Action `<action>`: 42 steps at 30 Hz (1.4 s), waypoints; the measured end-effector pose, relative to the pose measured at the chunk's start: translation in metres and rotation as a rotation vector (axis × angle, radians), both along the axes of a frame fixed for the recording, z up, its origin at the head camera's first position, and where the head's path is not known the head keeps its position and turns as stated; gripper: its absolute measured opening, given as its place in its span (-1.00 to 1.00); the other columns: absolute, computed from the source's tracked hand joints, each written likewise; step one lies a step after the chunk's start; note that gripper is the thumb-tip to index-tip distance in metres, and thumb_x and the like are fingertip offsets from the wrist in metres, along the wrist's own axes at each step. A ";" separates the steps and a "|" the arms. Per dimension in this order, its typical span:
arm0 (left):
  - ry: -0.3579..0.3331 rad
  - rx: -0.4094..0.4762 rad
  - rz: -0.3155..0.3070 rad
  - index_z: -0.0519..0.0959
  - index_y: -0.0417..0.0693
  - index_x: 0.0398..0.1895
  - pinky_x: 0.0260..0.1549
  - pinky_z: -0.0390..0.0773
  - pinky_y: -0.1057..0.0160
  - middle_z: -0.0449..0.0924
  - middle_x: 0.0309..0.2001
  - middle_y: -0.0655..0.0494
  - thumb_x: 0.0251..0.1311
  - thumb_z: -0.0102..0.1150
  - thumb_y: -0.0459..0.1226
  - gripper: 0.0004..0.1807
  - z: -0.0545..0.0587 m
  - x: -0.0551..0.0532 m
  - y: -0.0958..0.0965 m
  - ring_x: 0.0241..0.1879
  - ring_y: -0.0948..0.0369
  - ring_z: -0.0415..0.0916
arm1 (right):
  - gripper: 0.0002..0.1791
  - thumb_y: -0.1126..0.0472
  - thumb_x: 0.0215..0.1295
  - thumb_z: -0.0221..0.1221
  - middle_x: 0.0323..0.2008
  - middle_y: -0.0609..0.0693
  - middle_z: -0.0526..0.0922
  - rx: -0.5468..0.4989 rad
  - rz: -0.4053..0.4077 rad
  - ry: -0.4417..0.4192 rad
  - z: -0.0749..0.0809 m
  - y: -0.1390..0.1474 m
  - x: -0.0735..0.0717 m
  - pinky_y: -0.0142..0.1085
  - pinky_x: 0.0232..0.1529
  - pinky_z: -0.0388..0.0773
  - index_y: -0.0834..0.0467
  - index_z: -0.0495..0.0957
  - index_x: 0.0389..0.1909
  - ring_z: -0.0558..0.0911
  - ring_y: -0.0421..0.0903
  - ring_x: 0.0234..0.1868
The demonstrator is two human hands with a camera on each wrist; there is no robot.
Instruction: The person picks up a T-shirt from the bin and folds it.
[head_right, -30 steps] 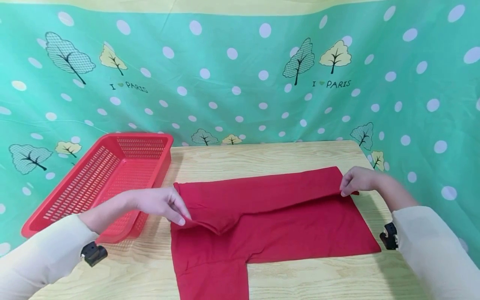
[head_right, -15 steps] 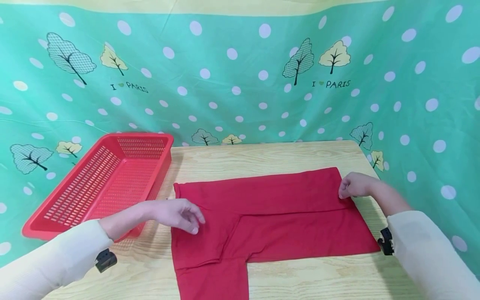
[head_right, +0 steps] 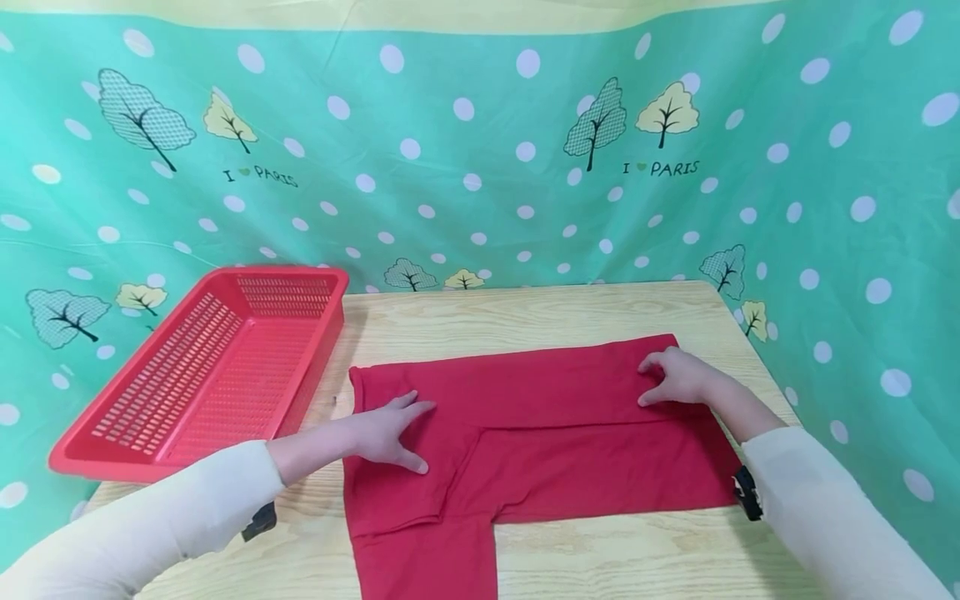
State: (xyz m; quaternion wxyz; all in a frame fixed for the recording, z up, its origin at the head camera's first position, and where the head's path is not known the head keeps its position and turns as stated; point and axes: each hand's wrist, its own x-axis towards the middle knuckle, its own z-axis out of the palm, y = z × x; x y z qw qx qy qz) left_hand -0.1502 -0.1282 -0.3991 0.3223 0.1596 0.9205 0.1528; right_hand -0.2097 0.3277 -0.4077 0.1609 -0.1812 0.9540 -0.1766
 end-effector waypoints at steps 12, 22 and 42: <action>-0.001 -0.016 0.047 -0.06 0.07 0.48 0.24 0.23 -0.18 -0.24 0.50 -0.09 -0.17 0.44 0.04 0.16 -0.006 -0.022 -0.002 0.45 -0.21 -0.35 | -0.25 -0.04 -0.08 0.41 -0.08 0.37 0.43 0.006 -0.066 0.005 -0.010 -0.008 -0.007 -0.05 -0.18 0.54 0.40 0.45 0.03 0.44 0.21 -0.09; 0.015 -0.019 0.023 -0.06 0.04 0.48 0.28 0.19 -0.15 -0.25 0.50 -0.09 -0.17 0.46 0.02 0.17 -0.008 -0.062 -0.006 0.46 -0.18 -0.36 | -0.23 0.02 -0.07 0.41 0.00 0.42 0.40 -0.031 -0.131 0.056 -0.017 -0.009 -0.017 0.04 -0.10 0.54 0.44 0.41 0.08 0.38 0.30 0.00; -0.006 -0.021 0.065 -0.11 0.12 0.48 0.31 0.14 -0.16 -0.34 0.51 0.01 -0.16 0.46 -0.05 0.17 -0.009 -0.115 -0.005 0.47 -0.12 -0.45 | -0.15 -0.02 0.10 0.30 0.14 0.44 0.29 -0.076 -0.222 0.019 -0.027 -0.004 -0.045 0.17 0.05 0.43 0.47 0.22 0.23 0.30 0.36 0.11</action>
